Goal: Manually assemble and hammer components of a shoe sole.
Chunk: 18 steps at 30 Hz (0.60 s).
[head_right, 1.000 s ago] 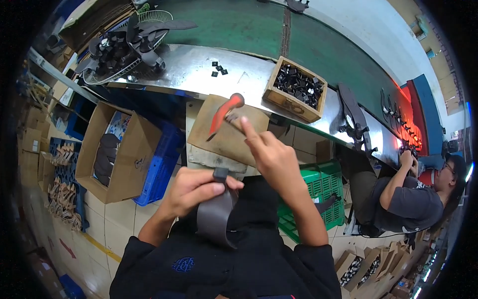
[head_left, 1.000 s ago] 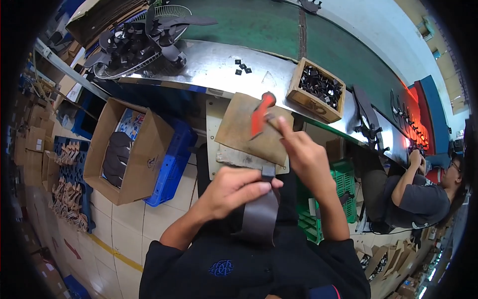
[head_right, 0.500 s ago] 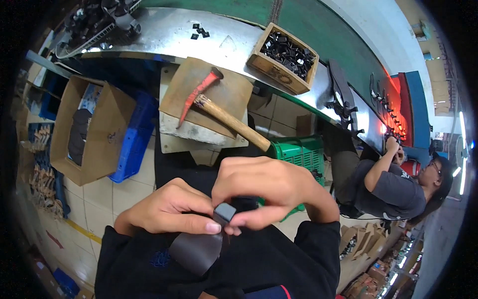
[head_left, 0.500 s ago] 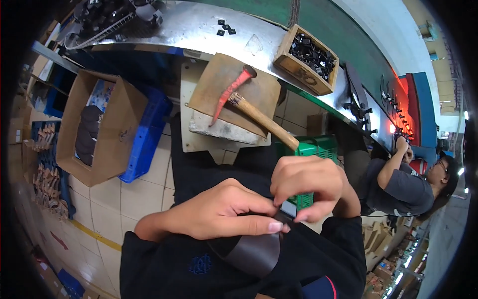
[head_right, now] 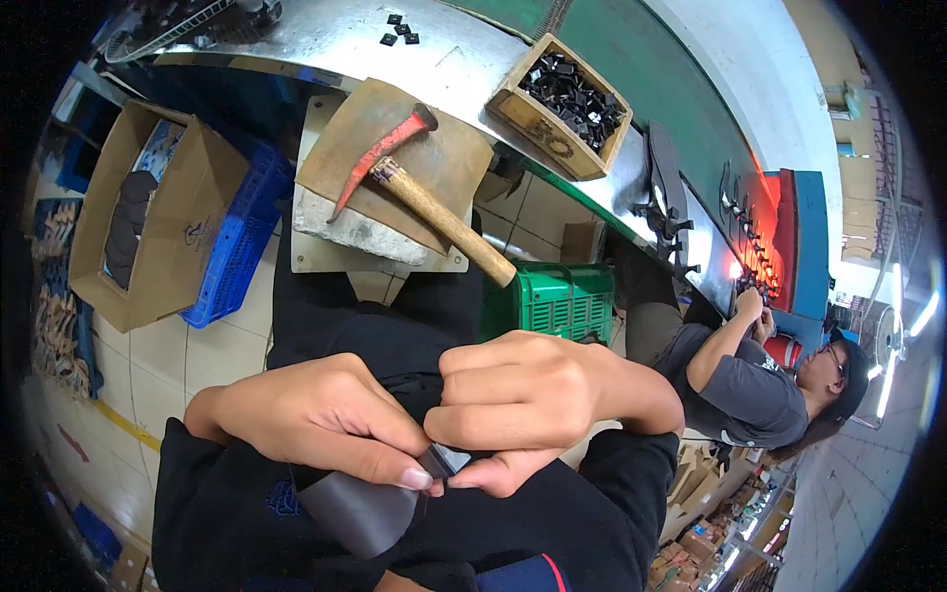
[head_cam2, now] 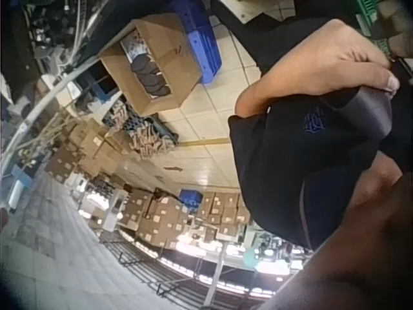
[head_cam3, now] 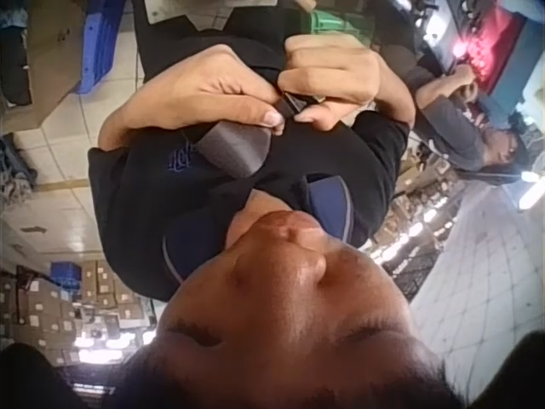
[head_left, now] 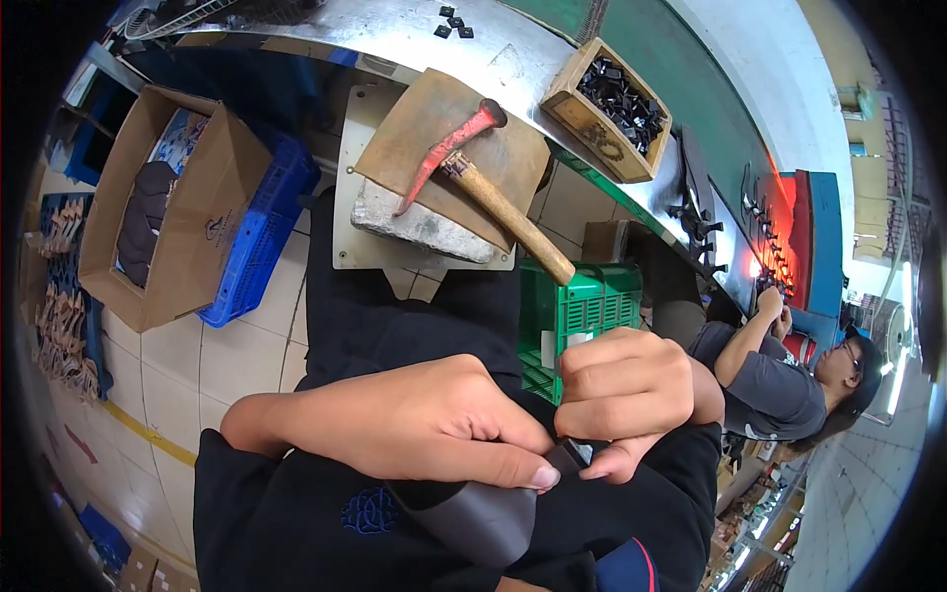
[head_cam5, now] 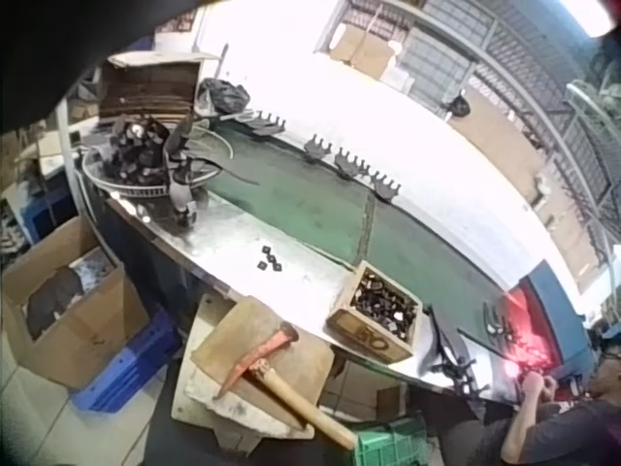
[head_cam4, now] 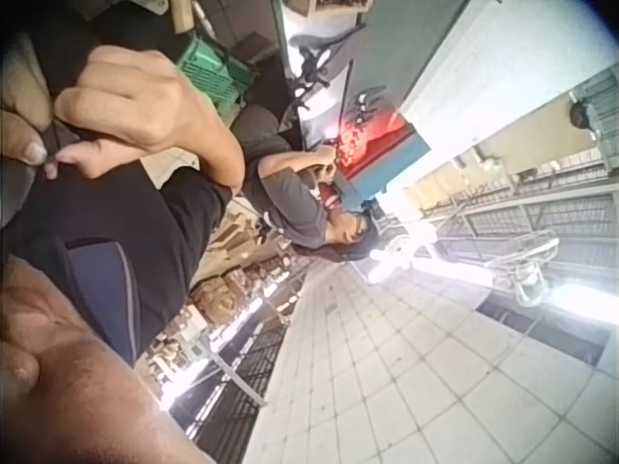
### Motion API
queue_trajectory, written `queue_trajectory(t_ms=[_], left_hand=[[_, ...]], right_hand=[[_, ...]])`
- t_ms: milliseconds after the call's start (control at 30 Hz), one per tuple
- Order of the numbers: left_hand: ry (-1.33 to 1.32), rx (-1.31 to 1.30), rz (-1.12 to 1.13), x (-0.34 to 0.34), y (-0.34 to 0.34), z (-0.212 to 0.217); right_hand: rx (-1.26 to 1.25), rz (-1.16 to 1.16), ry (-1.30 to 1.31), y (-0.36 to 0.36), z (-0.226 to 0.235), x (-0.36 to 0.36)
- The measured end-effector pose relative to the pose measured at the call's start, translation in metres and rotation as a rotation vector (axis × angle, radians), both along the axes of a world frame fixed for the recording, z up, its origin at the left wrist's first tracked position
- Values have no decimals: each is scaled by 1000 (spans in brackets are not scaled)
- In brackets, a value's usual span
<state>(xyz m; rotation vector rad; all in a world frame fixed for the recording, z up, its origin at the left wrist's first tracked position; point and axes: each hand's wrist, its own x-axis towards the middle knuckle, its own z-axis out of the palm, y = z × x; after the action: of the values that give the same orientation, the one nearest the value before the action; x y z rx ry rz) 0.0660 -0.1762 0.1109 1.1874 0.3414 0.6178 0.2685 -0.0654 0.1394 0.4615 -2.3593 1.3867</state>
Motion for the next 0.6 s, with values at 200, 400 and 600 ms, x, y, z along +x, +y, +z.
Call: queue_trajectory(t_ms=[200, 400, 600], left_hand=[[155, 116, 32, -2, 5, 16], [430, 307, 1156, -40, 15, -4], [343, 605, 1941, -197, 136, 44]], right_hand=[[52, 19, -1, 10, 6, 2], [395, -676, -214, 27, -32, 33], [82, -1176, -343, 15, -80, 75]])
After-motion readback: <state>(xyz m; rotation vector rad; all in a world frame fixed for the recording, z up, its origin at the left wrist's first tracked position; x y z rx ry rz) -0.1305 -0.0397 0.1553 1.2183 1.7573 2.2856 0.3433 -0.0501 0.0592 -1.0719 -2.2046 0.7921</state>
